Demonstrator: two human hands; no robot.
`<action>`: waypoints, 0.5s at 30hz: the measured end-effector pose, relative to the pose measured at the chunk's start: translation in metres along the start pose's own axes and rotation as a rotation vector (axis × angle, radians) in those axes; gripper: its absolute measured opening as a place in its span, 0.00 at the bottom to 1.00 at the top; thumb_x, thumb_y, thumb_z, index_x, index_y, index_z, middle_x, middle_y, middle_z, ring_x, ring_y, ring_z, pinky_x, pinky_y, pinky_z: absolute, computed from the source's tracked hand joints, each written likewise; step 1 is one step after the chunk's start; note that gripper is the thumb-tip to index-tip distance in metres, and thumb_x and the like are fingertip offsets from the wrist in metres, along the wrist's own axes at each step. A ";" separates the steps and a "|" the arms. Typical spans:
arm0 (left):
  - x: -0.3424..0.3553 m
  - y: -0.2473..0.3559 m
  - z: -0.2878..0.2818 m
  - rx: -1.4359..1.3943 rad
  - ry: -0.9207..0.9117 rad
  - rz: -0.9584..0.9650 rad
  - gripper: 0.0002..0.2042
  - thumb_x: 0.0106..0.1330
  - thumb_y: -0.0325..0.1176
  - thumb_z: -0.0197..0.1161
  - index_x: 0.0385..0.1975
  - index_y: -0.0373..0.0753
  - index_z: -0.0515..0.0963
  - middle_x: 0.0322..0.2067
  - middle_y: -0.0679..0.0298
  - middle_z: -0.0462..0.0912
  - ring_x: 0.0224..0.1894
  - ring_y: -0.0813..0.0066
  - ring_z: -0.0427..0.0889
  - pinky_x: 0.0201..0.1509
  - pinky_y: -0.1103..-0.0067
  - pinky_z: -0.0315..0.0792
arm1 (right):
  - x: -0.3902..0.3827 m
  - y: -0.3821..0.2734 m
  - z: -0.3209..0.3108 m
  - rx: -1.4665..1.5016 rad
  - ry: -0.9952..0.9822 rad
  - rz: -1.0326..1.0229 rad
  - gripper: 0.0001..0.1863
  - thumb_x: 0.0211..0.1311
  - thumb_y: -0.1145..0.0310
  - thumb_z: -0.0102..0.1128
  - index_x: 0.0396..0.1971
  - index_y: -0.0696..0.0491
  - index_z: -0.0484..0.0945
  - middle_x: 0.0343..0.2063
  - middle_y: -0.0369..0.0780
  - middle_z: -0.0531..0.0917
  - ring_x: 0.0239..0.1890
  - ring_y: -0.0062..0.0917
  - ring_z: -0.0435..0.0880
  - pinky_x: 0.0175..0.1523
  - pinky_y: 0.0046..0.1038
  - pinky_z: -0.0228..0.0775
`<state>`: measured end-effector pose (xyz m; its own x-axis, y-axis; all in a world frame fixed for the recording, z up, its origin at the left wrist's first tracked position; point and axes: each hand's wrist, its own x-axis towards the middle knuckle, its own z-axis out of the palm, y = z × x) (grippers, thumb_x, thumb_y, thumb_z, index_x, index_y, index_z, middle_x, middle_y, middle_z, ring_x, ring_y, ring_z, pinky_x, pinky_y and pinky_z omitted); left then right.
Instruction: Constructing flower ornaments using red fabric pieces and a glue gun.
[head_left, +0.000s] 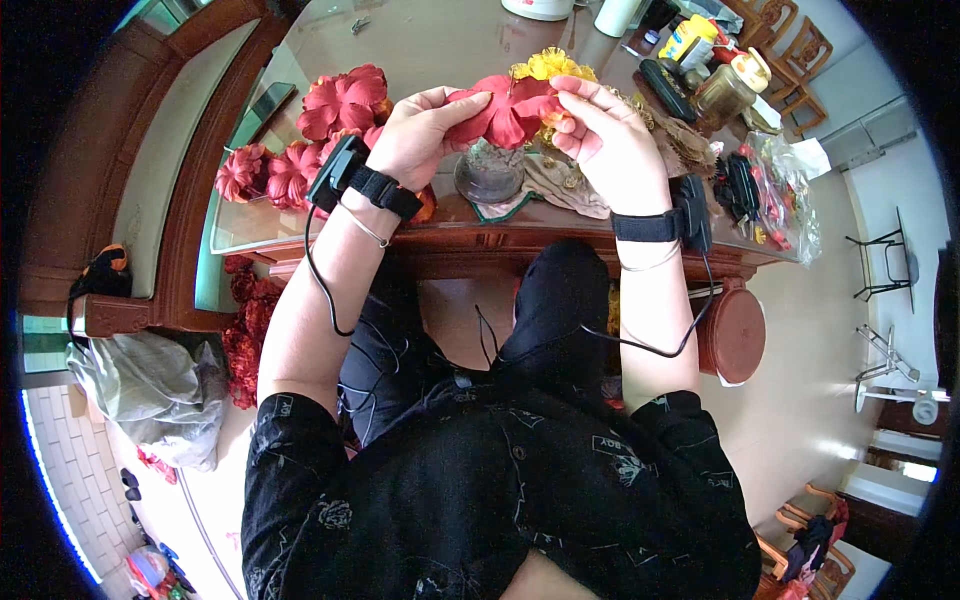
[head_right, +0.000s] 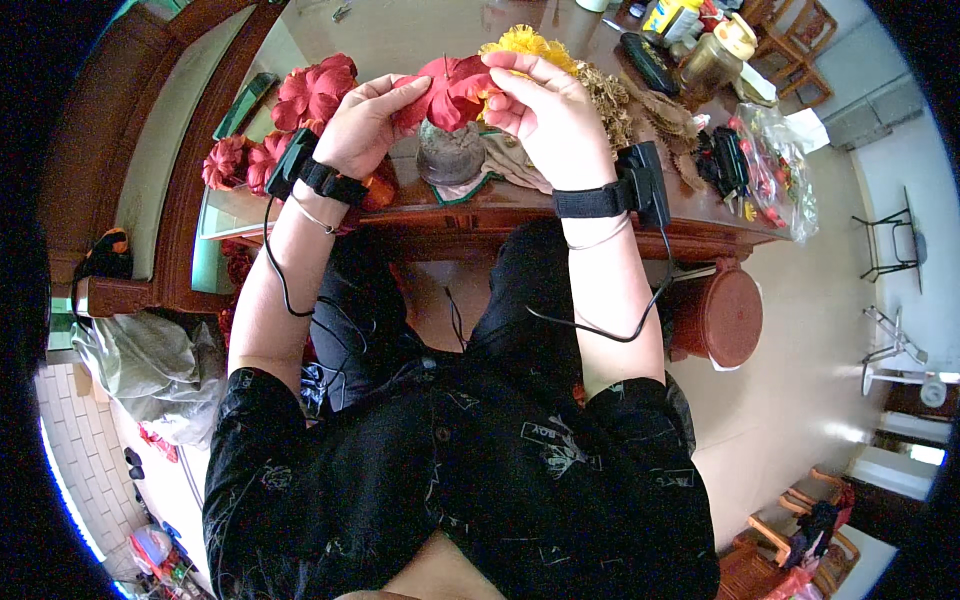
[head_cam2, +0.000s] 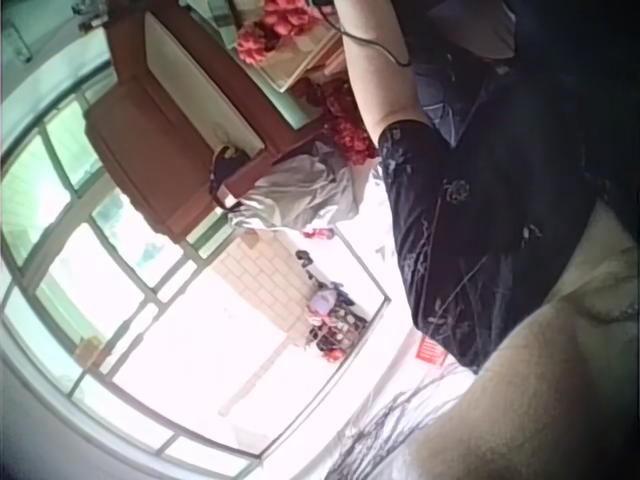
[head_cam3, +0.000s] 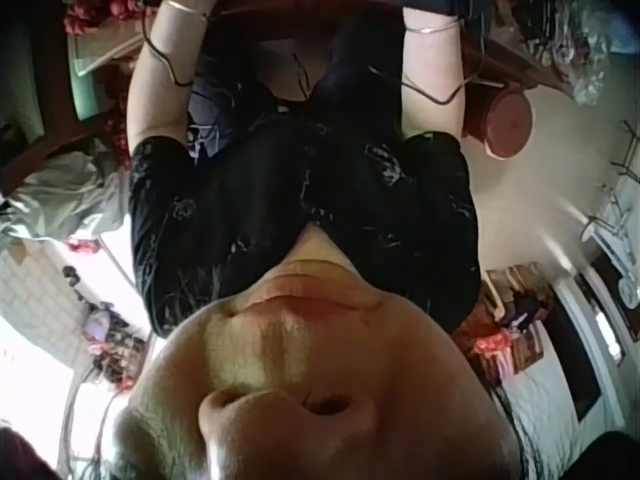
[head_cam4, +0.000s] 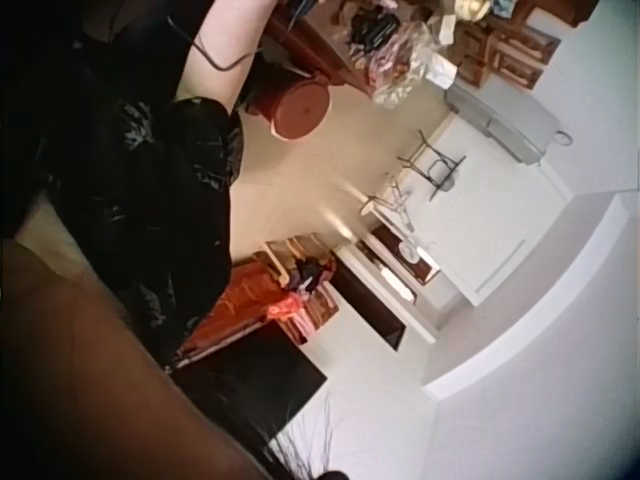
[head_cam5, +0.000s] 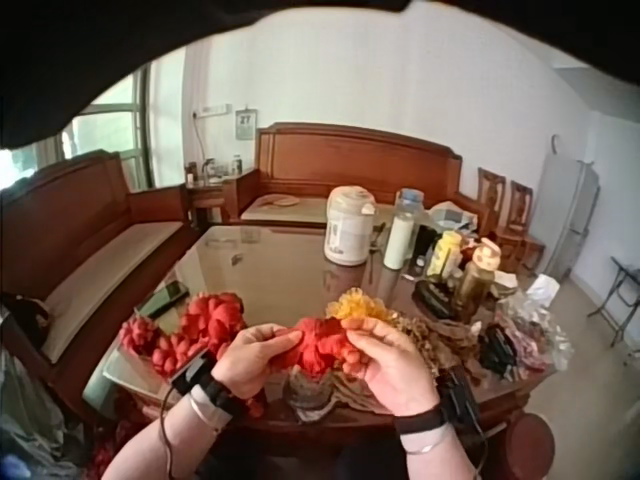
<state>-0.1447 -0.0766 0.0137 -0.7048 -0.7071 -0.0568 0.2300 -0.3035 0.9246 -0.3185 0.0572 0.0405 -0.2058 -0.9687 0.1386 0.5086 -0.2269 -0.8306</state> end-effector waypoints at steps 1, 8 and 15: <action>0.000 0.000 0.000 -0.006 -0.001 -0.005 0.06 0.62 0.33 0.65 0.34 0.41 0.79 0.30 0.71 0.81 0.29 0.86 0.79 0.29 0.88 0.73 | 0.001 0.000 -0.001 0.033 0.006 0.017 0.11 0.64 0.75 0.53 0.45 0.60 0.75 0.29 0.36 0.81 0.29 0.18 0.80 0.38 0.23 0.78; -0.003 0.004 0.002 -0.027 -0.018 -0.030 0.07 0.66 0.34 0.59 0.38 0.39 0.78 0.34 0.70 0.81 0.31 0.85 0.79 0.31 0.86 0.73 | 0.004 -0.004 0.002 0.073 0.007 0.036 0.11 0.65 0.75 0.51 0.44 0.62 0.75 0.30 0.38 0.82 0.30 0.19 0.82 0.41 0.22 0.78; -0.002 0.003 -0.005 -0.083 -0.027 -0.070 0.10 0.68 0.38 0.55 0.40 0.40 0.77 0.37 0.69 0.81 0.30 0.81 0.77 0.34 0.83 0.72 | -0.003 0.001 0.001 -0.016 0.037 0.040 0.11 0.64 0.76 0.51 0.44 0.62 0.75 0.31 0.39 0.82 0.29 0.20 0.82 0.40 0.24 0.79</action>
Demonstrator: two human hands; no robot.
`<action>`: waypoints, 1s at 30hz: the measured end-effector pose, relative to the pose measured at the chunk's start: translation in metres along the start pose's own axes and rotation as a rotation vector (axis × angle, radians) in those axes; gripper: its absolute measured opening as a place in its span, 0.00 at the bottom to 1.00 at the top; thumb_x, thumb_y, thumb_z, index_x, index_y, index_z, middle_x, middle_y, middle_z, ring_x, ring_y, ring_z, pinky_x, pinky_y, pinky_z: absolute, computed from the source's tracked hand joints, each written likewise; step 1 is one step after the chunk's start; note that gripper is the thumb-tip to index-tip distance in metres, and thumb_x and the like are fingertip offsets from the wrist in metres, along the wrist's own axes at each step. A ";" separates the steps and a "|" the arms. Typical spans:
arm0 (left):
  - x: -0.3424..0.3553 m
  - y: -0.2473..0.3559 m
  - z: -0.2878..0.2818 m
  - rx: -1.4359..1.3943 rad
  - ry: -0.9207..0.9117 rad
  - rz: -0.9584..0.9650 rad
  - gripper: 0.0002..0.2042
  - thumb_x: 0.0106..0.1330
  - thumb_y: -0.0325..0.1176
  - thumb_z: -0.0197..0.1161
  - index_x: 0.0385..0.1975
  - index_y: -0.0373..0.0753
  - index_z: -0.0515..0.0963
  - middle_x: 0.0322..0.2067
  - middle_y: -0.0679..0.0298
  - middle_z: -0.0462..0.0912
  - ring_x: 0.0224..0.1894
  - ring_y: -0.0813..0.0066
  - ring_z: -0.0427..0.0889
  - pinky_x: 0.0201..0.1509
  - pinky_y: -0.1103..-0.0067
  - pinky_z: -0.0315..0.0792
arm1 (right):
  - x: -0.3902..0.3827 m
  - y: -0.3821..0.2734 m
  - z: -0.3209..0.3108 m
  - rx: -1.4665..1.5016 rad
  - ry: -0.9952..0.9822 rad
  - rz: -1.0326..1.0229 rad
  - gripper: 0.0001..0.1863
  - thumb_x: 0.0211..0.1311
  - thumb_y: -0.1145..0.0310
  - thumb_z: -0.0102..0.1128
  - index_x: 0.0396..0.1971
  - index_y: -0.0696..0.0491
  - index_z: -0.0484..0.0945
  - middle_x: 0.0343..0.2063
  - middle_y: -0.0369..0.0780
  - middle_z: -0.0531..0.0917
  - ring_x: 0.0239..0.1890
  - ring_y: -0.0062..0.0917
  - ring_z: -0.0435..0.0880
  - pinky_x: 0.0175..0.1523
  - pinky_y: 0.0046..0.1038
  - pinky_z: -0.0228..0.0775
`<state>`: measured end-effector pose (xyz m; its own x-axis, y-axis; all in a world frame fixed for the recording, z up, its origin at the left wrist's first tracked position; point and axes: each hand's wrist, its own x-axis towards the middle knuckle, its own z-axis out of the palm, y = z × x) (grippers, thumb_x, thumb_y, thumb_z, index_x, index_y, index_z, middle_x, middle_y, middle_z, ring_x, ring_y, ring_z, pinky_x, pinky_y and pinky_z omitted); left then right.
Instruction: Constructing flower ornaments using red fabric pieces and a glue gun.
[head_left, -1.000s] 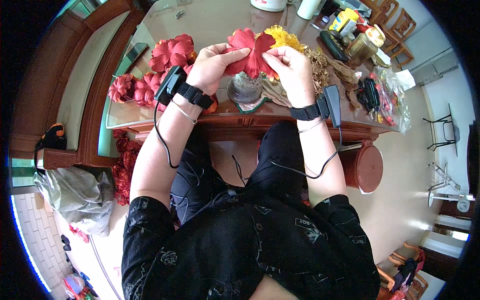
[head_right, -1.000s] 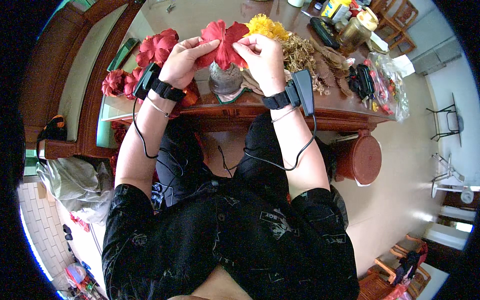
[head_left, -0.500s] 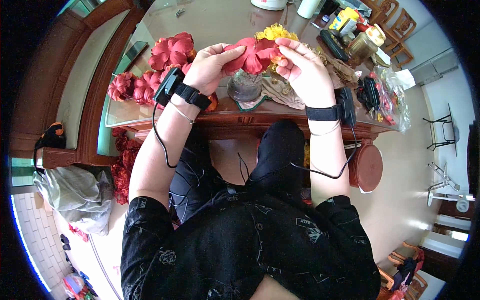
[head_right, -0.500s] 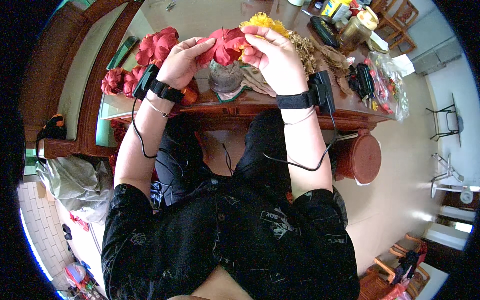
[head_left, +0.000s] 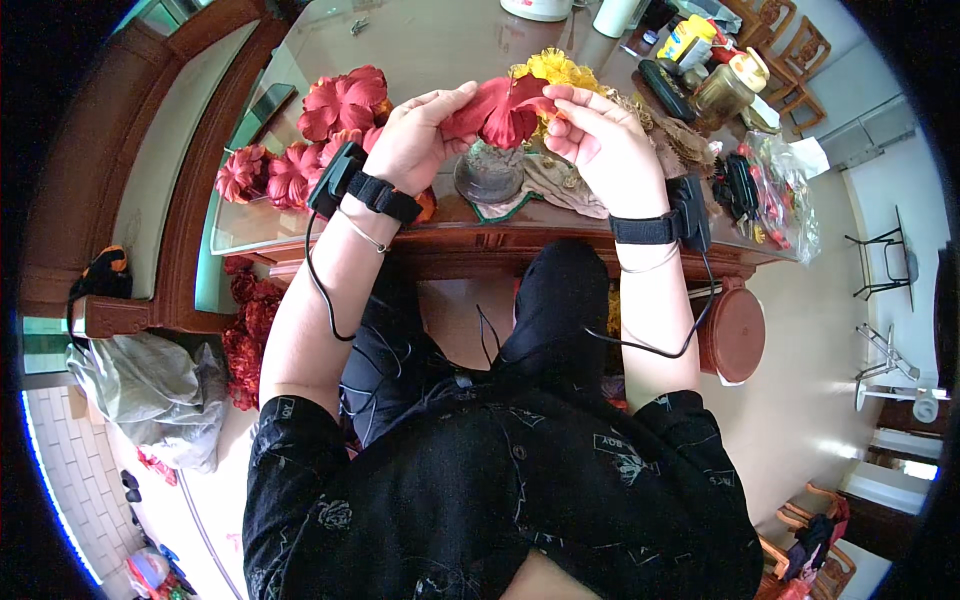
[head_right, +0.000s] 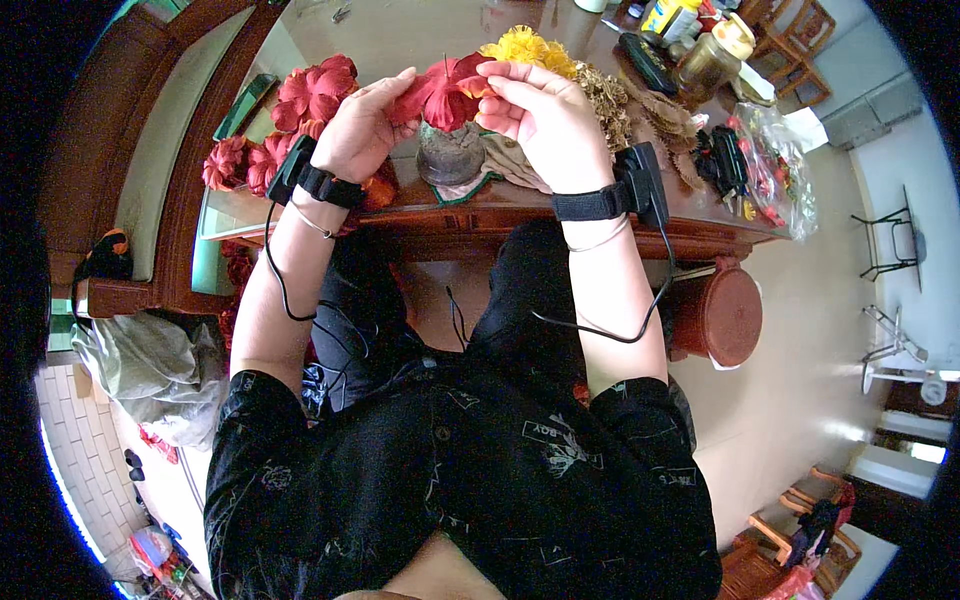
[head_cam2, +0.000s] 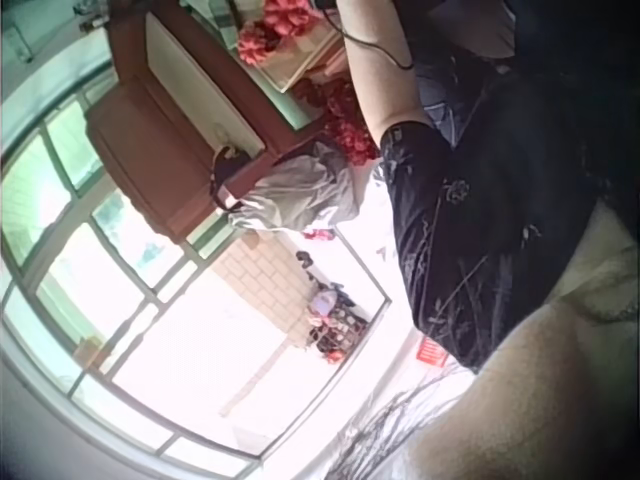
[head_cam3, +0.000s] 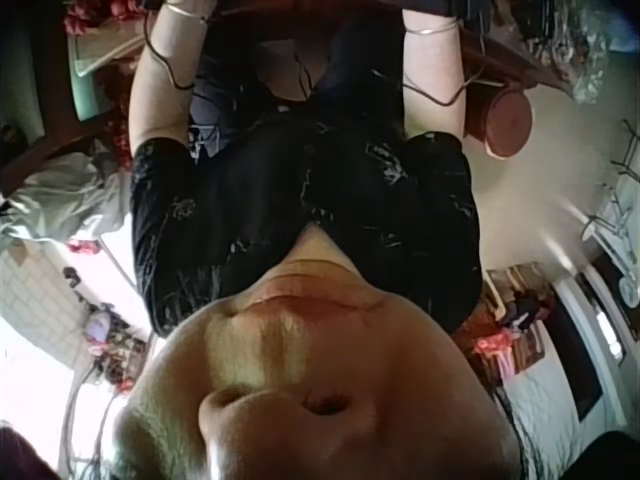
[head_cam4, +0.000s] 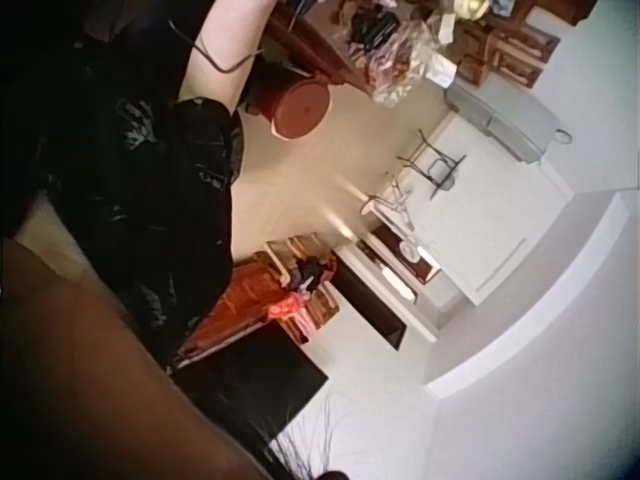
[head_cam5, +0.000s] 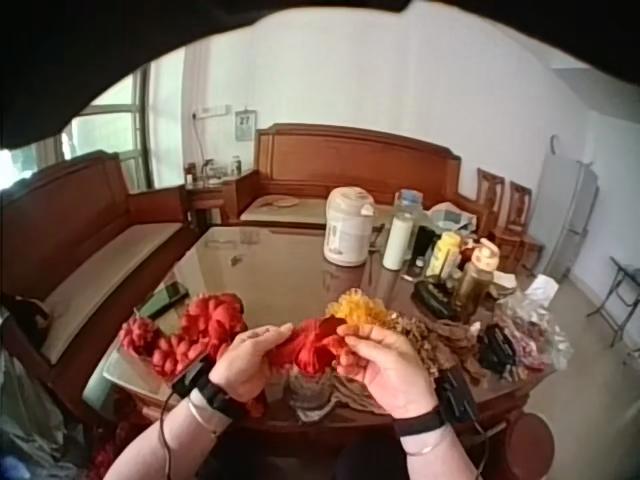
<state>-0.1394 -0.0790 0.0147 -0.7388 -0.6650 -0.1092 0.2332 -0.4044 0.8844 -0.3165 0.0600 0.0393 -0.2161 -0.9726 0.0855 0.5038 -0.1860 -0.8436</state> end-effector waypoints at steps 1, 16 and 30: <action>-0.001 0.001 0.000 -0.028 -0.009 -0.014 0.10 0.68 0.38 0.56 0.40 0.40 0.77 0.37 0.68 0.82 0.30 0.81 0.77 0.35 0.82 0.72 | -0.002 0.000 0.000 -0.014 0.006 0.013 0.11 0.65 0.76 0.51 0.45 0.62 0.75 0.31 0.38 0.81 0.30 0.19 0.81 0.40 0.23 0.78; -0.021 -0.001 0.009 -0.026 -0.030 0.031 0.08 0.64 0.34 0.61 0.39 0.39 0.76 0.30 0.68 0.81 0.26 0.80 0.80 0.32 0.84 0.73 | -0.014 0.013 -0.001 -0.199 0.132 0.035 0.10 0.64 0.74 0.53 0.43 0.60 0.77 0.30 0.37 0.82 0.28 0.18 0.80 0.37 0.21 0.77; -0.020 -0.008 0.010 0.039 0.001 0.067 0.05 0.60 0.31 0.67 0.30 0.39 0.79 0.24 0.69 0.82 0.23 0.84 0.79 0.29 0.87 0.73 | -0.017 0.020 0.011 -0.602 0.124 -0.163 0.08 0.61 0.73 0.59 0.39 0.59 0.78 0.28 0.34 0.82 0.29 0.13 0.79 0.36 0.16 0.73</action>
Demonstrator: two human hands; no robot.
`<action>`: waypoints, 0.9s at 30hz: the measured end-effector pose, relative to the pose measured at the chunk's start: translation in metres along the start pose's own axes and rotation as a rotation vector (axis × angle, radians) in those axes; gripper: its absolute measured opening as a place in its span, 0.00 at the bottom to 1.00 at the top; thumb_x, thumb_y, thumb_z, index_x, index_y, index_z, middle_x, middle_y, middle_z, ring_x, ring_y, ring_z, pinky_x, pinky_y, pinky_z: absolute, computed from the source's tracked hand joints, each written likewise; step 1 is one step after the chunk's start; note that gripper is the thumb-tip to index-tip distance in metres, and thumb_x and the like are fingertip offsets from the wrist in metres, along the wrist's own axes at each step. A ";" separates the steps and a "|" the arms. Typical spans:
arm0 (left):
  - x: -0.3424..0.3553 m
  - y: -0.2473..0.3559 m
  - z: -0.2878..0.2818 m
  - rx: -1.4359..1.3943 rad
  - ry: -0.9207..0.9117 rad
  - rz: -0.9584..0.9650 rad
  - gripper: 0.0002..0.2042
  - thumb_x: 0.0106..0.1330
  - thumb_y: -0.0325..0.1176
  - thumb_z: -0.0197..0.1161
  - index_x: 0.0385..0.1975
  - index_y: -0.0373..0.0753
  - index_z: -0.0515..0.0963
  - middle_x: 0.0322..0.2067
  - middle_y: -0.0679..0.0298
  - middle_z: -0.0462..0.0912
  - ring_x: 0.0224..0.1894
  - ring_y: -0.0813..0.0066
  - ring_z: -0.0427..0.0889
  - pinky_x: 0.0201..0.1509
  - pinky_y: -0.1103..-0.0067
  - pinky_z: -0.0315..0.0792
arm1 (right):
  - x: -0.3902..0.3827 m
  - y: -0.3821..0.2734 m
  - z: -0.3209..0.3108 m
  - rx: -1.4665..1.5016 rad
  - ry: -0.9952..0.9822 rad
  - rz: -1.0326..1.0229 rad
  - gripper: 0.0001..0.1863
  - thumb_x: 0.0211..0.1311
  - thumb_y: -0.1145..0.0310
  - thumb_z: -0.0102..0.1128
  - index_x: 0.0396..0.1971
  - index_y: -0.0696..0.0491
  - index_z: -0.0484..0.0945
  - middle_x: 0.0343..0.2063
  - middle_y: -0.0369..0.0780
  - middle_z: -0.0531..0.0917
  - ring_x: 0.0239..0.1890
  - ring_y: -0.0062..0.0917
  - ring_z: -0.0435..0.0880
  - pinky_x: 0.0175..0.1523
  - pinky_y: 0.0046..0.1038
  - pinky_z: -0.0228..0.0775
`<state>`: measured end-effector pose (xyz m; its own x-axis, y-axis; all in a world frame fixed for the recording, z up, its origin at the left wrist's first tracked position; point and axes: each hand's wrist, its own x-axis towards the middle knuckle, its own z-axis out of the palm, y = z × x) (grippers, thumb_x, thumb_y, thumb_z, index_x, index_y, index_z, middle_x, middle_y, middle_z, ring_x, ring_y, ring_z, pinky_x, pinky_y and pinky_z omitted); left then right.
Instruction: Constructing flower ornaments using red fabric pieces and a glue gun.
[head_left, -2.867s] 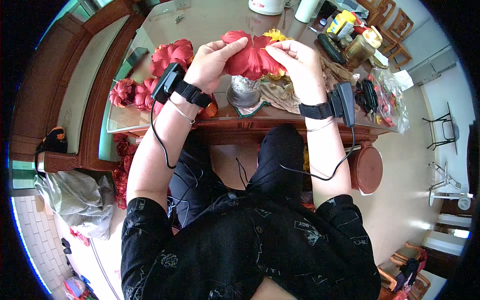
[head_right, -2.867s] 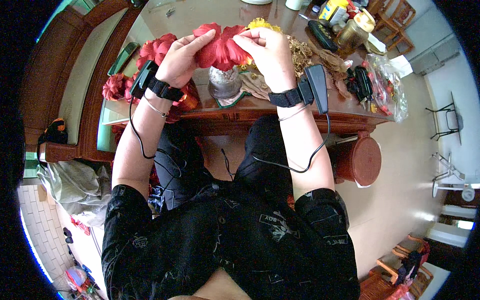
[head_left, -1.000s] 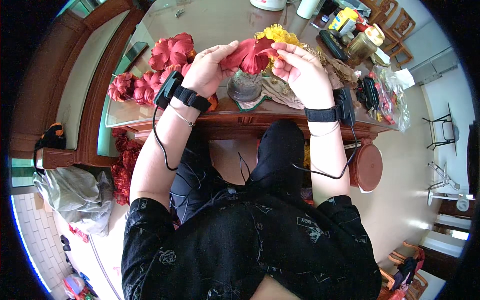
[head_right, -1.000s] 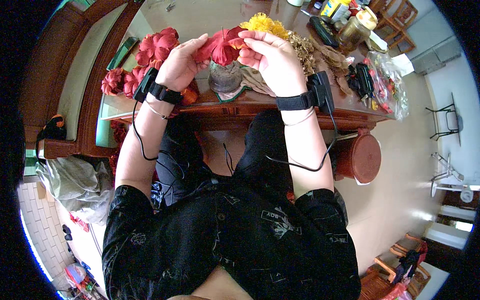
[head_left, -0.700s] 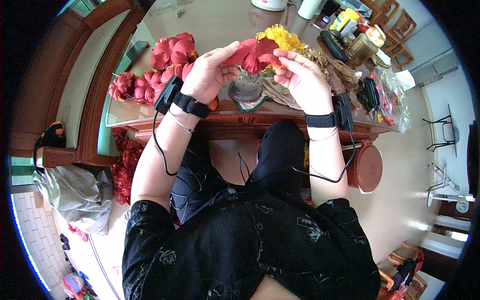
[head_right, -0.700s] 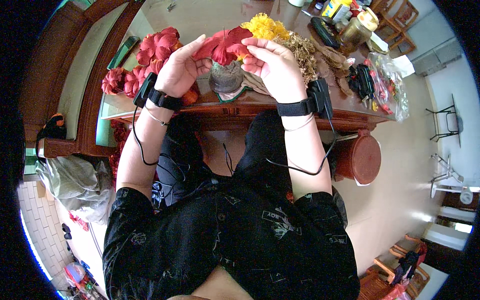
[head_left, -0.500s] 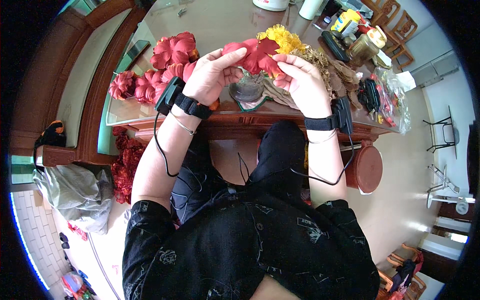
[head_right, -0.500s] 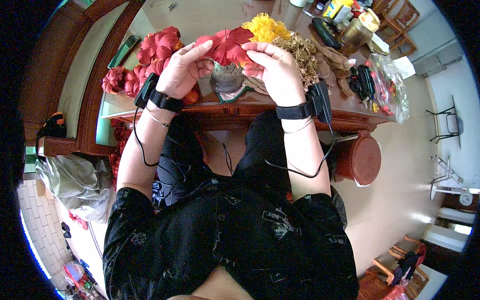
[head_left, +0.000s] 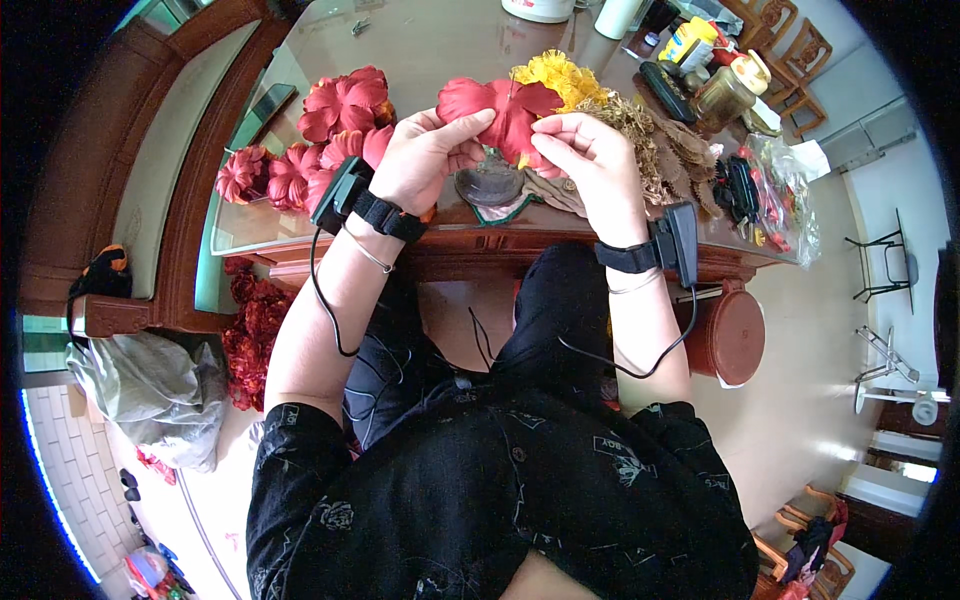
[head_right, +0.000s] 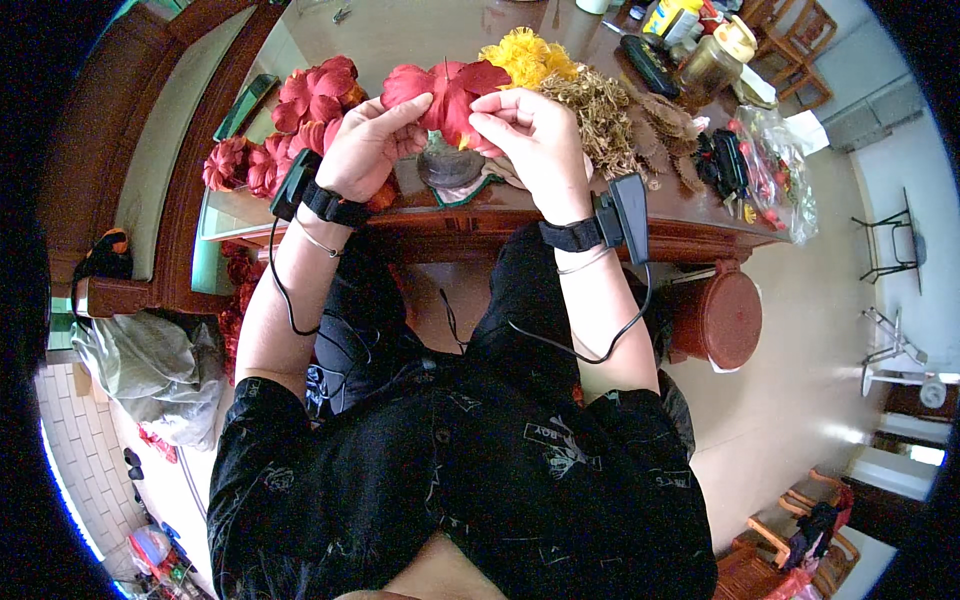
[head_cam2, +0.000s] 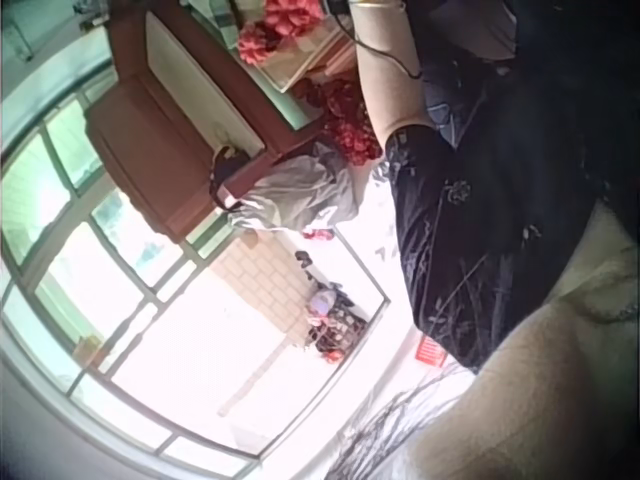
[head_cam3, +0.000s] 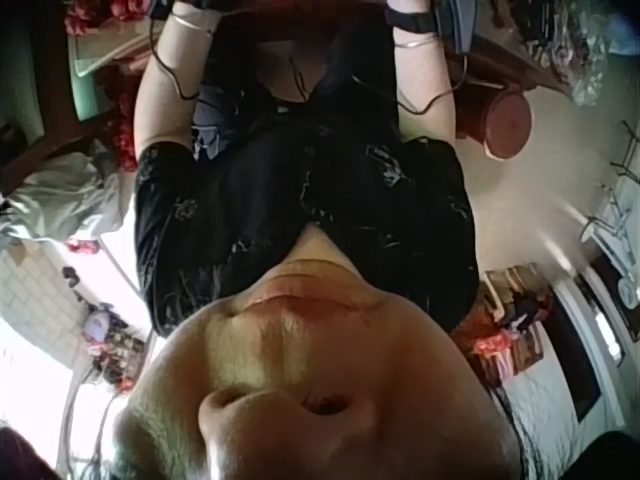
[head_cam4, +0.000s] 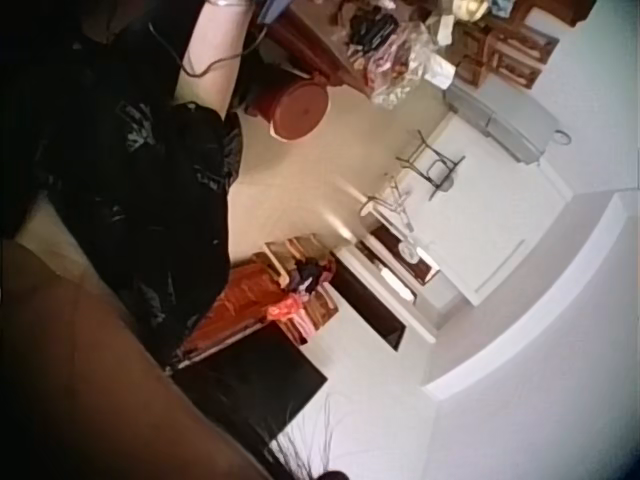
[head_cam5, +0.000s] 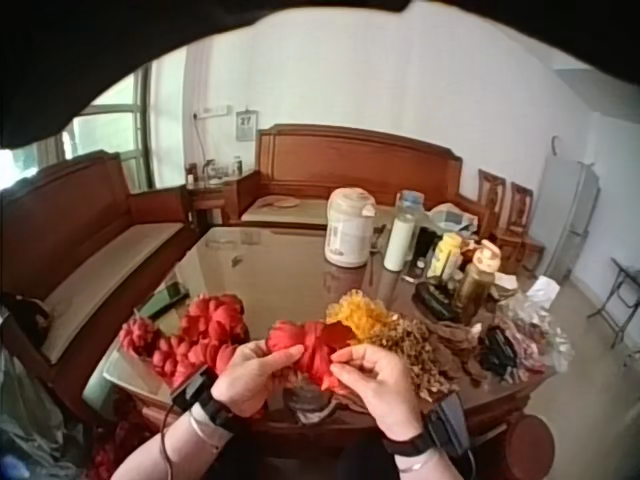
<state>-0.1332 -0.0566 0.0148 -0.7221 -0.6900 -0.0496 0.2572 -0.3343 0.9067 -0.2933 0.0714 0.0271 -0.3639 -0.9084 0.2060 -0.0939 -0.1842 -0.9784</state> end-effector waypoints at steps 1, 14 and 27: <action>0.001 -0.002 -0.001 0.010 0.010 0.009 0.05 0.60 0.31 0.66 0.30 0.39 0.79 0.24 0.69 0.82 0.22 0.84 0.79 0.29 0.87 0.73 | 0.000 0.003 0.001 -0.012 0.007 -0.005 0.08 0.60 0.74 0.60 0.38 0.59 0.78 0.28 0.34 0.82 0.29 0.13 0.80 0.35 0.16 0.73; -0.011 -0.007 0.009 0.102 0.093 0.097 0.07 0.64 0.32 0.61 0.36 0.35 0.76 0.27 0.67 0.80 0.24 0.83 0.77 0.30 0.86 0.71 | -0.005 0.037 -0.006 -0.555 0.087 -0.087 0.10 0.52 0.71 0.66 0.34 0.59 0.79 0.27 0.43 0.83 0.28 0.27 0.83 0.34 0.25 0.74; -0.088 -0.024 0.009 0.146 -0.021 0.042 0.06 0.66 0.30 0.58 0.37 0.36 0.76 0.29 0.68 0.79 0.29 0.86 0.76 0.35 0.88 0.70 | -0.034 0.073 -0.008 -1.159 0.205 -0.373 0.04 0.48 0.74 0.65 0.27 0.53 0.81 0.28 0.38 0.79 0.35 0.34 0.79 0.40 0.33 0.70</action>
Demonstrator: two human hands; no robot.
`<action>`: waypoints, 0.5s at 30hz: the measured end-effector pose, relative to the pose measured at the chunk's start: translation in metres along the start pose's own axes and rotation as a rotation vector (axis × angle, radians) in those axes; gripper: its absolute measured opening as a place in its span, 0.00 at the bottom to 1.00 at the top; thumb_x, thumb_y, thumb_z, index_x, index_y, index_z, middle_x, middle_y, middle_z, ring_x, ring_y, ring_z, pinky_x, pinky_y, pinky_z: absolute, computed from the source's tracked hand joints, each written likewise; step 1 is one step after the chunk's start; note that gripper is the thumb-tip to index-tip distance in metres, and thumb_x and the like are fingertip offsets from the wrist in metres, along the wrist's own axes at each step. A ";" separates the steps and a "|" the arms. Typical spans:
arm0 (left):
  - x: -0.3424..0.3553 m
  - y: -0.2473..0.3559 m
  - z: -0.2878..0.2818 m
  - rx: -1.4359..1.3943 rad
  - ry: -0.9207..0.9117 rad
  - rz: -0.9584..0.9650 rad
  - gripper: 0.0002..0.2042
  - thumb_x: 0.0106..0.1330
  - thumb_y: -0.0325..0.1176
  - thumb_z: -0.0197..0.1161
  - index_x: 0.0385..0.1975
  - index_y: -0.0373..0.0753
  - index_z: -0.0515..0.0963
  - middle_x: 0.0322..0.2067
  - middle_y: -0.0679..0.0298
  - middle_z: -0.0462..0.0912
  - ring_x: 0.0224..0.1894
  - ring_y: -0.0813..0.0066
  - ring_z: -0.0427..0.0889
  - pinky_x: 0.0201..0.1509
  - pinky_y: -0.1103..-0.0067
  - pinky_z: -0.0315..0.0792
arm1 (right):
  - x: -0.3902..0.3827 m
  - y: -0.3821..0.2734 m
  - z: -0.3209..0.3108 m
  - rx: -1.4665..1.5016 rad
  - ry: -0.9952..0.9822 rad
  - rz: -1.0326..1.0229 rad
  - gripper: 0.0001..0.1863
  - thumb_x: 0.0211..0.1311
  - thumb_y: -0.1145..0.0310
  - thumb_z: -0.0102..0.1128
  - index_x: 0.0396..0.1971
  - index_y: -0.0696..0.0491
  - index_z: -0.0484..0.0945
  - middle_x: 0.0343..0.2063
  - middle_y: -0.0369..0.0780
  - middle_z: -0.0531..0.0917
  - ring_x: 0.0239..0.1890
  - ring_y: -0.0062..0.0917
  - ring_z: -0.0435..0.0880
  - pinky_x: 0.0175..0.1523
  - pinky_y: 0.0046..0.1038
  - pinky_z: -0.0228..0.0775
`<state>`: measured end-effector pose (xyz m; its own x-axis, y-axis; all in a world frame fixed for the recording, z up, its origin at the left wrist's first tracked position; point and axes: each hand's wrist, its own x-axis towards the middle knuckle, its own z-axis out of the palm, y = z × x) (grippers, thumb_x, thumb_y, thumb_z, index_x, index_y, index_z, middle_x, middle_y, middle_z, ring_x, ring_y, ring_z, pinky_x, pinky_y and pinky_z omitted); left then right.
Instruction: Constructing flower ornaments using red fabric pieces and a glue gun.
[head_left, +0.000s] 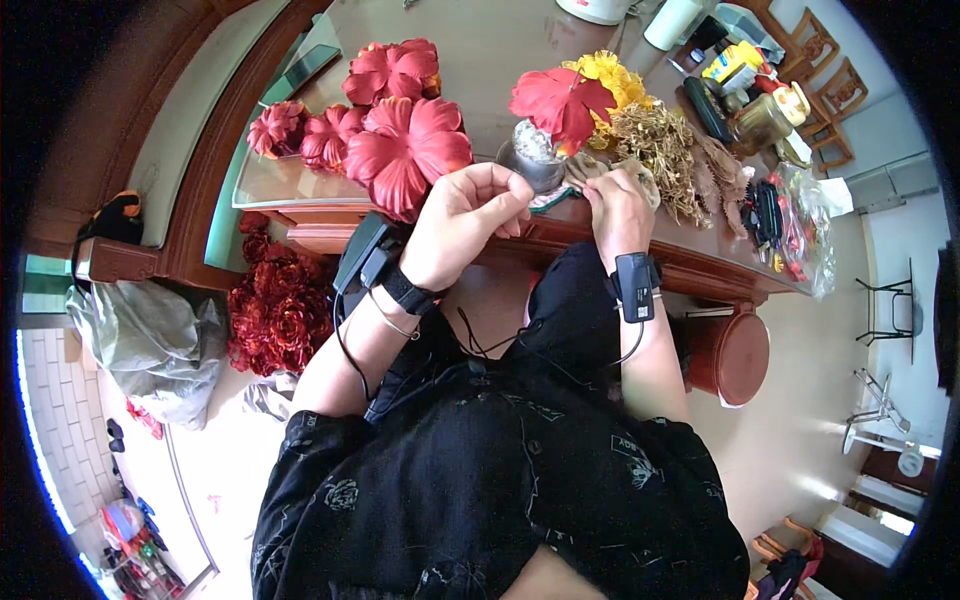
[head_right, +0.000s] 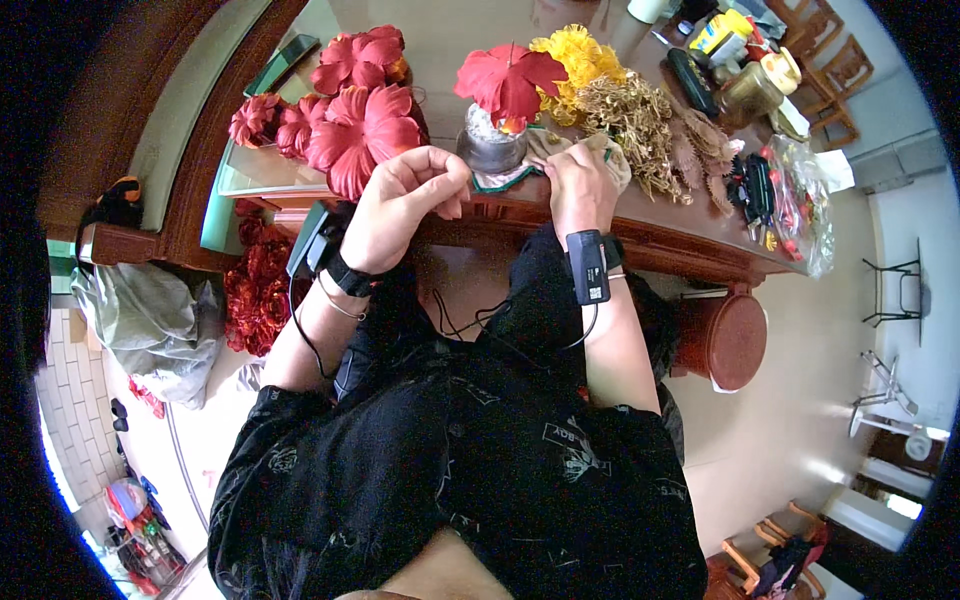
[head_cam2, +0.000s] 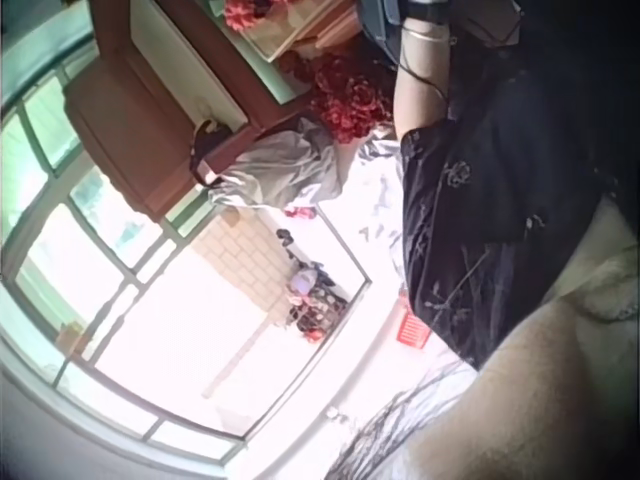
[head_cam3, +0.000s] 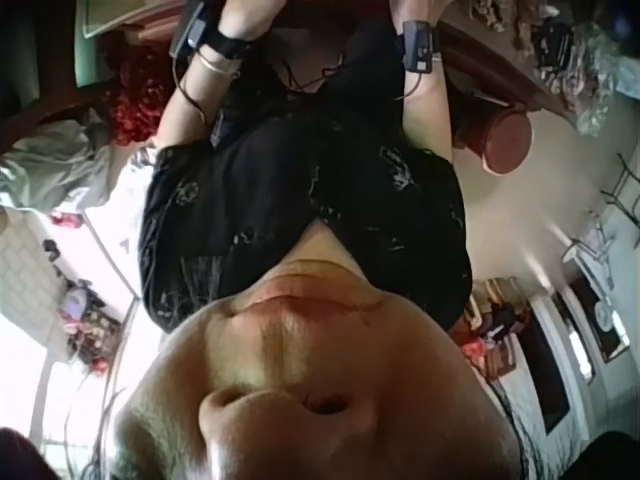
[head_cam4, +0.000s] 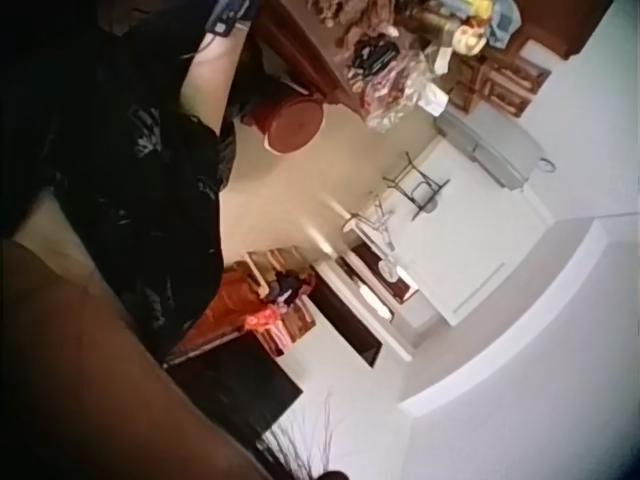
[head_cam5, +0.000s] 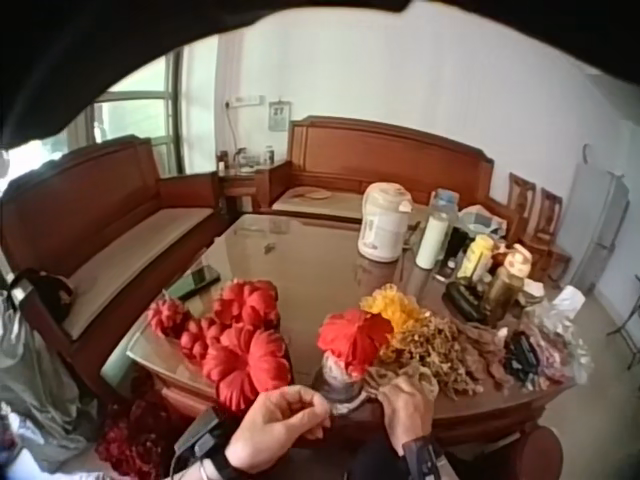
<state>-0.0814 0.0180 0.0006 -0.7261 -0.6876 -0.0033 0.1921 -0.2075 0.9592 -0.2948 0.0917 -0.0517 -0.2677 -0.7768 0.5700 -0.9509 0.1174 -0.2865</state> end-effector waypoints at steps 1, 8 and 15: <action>-0.006 -0.001 -0.003 0.003 0.012 0.005 0.06 0.66 0.30 0.58 0.37 0.36 0.76 0.29 0.68 0.79 0.29 0.86 0.76 0.36 0.88 0.70 | 0.001 -0.002 -0.001 -0.006 0.001 -0.002 0.04 0.49 0.74 0.64 0.28 0.53 0.81 0.28 0.38 0.80 0.35 0.34 0.79 0.40 0.33 0.70; -0.036 -0.003 -0.022 0.006 0.103 -0.009 0.06 0.67 0.30 0.57 0.36 0.35 0.76 0.28 0.68 0.79 0.28 0.85 0.75 0.34 0.88 0.68 | -0.001 -0.003 0.009 0.007 -0.042 -0.079 0.05 0.55 0.73 0.55 0.29 0.51 0.81 0.30 0.36 0.80 0.37 0.34 0.77 0.40 0.34 0.71; -0.064 -0.007 -0.043 -0.015 0.373 0.099 0.05 0.65 0.29 0.59 0.34 0.35 0.77 0.26 0.69 0.79 0.27 0.86 0.75 0.33 0.89 0.69 | 0.012 -0.060 -0.014 0.437 -0.099 0.004 0.07 0.51 0.71 0.66 0.31 0.54 0.80 0.28 0.39 0.81 0.26 0.29 0.80 0.33 0.27 0.72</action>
<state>-0.0077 0.0340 -0.0175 -0.4141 -0.9101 -0.0157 0.2616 -0.1355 0.9556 -0.2429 0.0835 -0.0169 -0.2351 -0.8349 0.4977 -0.7889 -0.1351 -0.5994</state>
